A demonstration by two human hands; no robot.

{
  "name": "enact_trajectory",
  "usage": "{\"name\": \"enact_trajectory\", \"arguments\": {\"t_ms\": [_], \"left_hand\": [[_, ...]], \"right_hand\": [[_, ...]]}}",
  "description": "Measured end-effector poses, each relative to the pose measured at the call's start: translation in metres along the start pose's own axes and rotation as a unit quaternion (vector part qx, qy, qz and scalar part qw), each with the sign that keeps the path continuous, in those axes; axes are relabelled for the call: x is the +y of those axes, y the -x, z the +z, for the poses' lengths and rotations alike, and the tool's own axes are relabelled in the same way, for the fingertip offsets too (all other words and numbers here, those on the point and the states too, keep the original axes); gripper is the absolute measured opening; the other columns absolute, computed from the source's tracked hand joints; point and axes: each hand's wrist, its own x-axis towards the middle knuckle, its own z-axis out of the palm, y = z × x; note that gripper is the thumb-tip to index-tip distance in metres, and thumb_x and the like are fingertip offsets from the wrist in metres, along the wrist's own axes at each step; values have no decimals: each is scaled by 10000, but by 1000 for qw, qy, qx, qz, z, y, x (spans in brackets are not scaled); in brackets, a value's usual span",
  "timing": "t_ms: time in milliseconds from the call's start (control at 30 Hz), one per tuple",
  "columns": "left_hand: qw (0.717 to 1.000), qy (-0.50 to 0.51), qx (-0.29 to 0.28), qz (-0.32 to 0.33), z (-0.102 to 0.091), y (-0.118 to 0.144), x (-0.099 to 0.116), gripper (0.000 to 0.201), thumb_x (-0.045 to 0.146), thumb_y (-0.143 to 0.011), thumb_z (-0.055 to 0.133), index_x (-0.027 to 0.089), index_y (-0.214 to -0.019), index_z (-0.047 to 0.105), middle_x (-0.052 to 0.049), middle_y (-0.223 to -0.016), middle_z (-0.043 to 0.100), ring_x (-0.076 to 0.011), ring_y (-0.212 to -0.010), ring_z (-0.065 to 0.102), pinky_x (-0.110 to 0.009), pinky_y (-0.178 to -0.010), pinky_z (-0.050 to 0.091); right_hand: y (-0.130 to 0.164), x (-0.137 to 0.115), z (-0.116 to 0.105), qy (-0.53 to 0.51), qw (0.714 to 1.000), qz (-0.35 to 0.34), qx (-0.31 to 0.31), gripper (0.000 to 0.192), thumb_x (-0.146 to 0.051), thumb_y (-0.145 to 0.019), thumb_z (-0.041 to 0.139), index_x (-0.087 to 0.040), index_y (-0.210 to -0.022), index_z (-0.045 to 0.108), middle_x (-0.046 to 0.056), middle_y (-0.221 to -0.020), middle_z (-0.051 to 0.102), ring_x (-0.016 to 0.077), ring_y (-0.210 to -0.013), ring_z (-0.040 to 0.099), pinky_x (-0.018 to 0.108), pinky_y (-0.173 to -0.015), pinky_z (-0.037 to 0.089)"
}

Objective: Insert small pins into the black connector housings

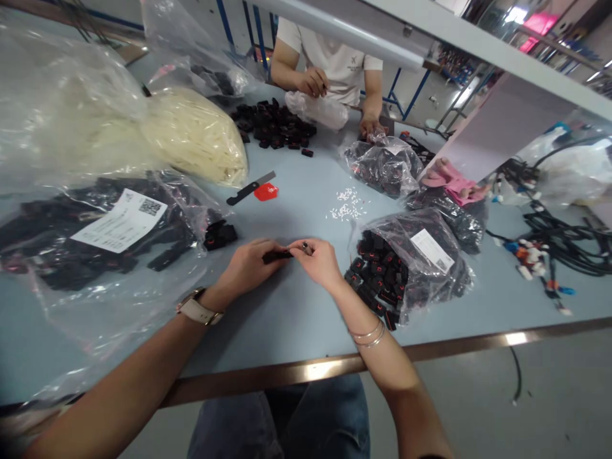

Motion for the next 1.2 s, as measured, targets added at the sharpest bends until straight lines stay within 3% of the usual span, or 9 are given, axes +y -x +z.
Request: {"name": "enact_trajectory", "arguments": {"t_ms": [167,433,1033,1200], "left_hand": [[1000,10,-7,-13,-3,0,2,60,183,-748,599,186,-784,647,-33,-777,661,-181,-751,610,-298,-699,481],[999,12,-16,-28,-5,-2,4,38,178,-746,605,188,-766,636,-32,-795,680,-184,-755,615,-305,-709,481],[999,-1,-29,-45,-6,-3,7,48,176,-744,614,165,-776,647,-43,-805,687,-175,-751,619,-279,-716,461],[999,1,-24,-48,-6,-3,8,47,176,-761,611,157,-781,650,-57,-804,688,-188,-771,620,-296,-738,460]], "right_hand": [[-3,3,3,-34,998,47,-23,204,-313,-667,601,-158,-773,679,-54,-569,532,65,-487,369,202,-481,299],[1,2,-1,97,993,-65,-31,126,-231,-735,625,-186,-802,721,4,-761,647,113,-692,534,234,-673,405],[-4,9,3,104,990,-82,-39,117,-153,-724,666,-204,-807,732,-5,-755,615,114,-719,552,251,-732,434],[0,7,4,170,980,-103,3,97,-178,-727,690,-187,-821,714,7,-770,623,130,-752,569,252,-732,444]]}}
